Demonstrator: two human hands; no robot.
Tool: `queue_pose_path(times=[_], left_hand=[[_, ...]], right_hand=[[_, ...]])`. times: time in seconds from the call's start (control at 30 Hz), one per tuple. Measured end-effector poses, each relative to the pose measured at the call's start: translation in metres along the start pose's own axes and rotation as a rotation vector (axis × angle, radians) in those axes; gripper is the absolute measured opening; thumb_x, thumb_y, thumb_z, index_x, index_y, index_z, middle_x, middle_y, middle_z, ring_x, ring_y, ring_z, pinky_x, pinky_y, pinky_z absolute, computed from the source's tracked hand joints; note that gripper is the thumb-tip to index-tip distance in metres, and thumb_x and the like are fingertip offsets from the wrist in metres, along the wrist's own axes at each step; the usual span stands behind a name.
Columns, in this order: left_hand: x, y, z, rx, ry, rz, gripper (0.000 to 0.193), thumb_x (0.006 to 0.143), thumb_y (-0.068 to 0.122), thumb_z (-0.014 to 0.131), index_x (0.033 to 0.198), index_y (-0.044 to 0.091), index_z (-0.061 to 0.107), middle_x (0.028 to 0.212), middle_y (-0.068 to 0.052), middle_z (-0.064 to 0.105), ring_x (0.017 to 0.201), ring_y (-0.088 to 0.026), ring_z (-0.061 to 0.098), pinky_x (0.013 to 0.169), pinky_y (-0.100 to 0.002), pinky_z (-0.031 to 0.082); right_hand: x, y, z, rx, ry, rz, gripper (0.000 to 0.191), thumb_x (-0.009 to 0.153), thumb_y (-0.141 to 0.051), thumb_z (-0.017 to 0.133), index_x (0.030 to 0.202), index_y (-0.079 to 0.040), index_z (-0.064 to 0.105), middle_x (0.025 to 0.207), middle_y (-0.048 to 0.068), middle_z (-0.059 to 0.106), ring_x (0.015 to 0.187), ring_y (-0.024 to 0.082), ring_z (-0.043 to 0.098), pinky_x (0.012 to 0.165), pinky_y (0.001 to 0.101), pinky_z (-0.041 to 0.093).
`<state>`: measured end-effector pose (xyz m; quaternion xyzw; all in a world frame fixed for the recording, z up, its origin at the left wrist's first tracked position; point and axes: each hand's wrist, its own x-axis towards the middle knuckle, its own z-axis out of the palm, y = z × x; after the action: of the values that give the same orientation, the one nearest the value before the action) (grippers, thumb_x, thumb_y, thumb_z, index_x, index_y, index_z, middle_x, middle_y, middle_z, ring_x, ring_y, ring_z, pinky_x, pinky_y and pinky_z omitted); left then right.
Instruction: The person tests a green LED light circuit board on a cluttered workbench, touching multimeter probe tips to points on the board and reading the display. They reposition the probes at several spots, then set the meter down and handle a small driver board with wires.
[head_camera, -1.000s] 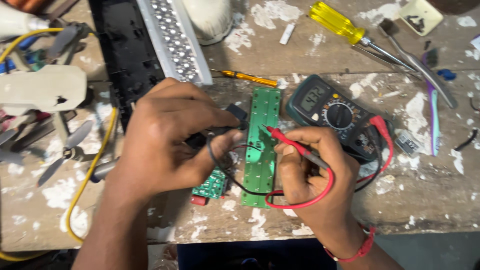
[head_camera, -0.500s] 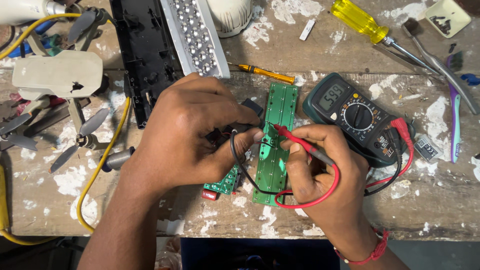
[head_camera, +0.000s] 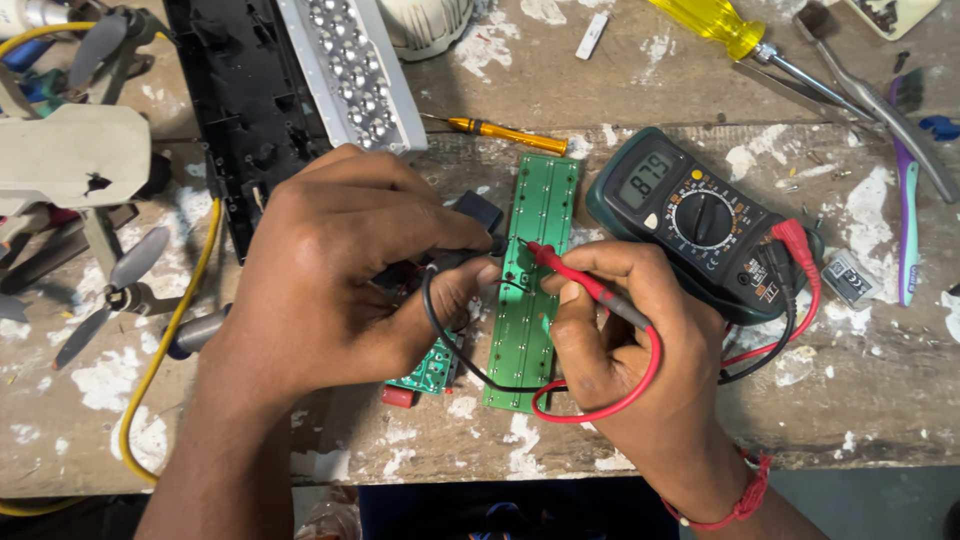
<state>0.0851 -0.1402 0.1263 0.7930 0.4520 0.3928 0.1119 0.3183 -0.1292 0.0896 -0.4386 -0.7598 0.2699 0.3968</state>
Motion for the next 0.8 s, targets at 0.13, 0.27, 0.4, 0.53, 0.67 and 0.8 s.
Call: queue_pose_path(times=[0.13,0.27,0.4,0.53,0.67,0.8], left_hand=[[0.003,0.001,0.002,-0.001,-0.001,-0.01,0.022,0.085,0.024,0.083,0.097,0.007,0.078,0.088,-0.007,0.074,0.087,-0.026,0.072,0.084,-0.039,0.054],[0.007,0.003,0.003,0.002,-0.013,-0.009,0.019,0.082,0.02,0.083,0.094,0.006,0.078,0.087,-0.008,0.075,0.085,-0.026,0.073,0.081,-0.039,0.054],[0.011,0.008,0.003,0.003,-0.012,-0.015,0.017,0.078,0.017,0.083,0.088,0.004,0.077,0.083,-0.01,0.074,0.08,-0.027,0.072,0.076,-0.039,0.054],[0.013,0.01,0.004,0.001,-0.013,-0.018,0.018,0.078,0.017,0.083,0.088,0.004,0.077,0.083,-0.01,0.074,0.08,-0.027,0.072,0.077,-0.039,0.054],[0.014,0.01,0.005,0.006,-0.01,-0.03,0.019,0.077,0.017,0.084,0.088,0.003,0.077,0.081,-0.011,0.074,0.078,-0.026,0.072,0.074,-0.039,0.053],[0.015,0.01,0.005,0.016,-0.01,-0.026,0.02,0.076,0.016,0.084,0.088,0.003,0.077,0.081,-0.011,0.074,0.078,-0.027,0.072,0.074,-0.039,0.053]], right_hand=[[0.001,0.0,-0.001,-0.016,-0.001,-0.004,0.017,0.095,-0.004,0.069,0.11,-0.002,0.063,0.089,0.004,0.077,0.059,0.003,0.064,0.05,0.021,0.046],[0.0,0.002,-0.002,-0.033,-0.002,-0.003,0.016,0.094,-0.004,0.07,0.109,-0.003,0.063,0.089,0.004,0.077,0.057,0.004,0.064,0.046,0.0221,0.044],[0.0,0.003,-0.002,-0.023,-0.003,-0.029,0.015,0.095,-0.005,0.069,0.109,-0.003,0.063,0.089,0.003,0.075,0.058,0.004,0.063,0.049,0.0225,0.046],[0.0,0.004,-0.003,-0.021,-0.008,-0.041,0.015,0.096,-0.005,0.069,0.109,-0.003,0.062,0.089,0.003,0.075,0.057,0.005,0.062,0.049,0.0231,0.045],[-0.001,0.004,-0.003,-0.024,-0.01,-0.03,0.015,0.095,-0.006,0.069,0.109,-0.003,0.063,0.087,0.003,0.074,0.055,0.006,0.06,0.048,0.0234,0.045],[0.0,0.004,-0.004,-0.017,-0.011,-0.042,0.016,0.096,-0.006,0.069,0.11,-0.003,0.063,0.088,0.003,0.074,0.059,0.007,0.063,0.05,0.0236,0.046]])
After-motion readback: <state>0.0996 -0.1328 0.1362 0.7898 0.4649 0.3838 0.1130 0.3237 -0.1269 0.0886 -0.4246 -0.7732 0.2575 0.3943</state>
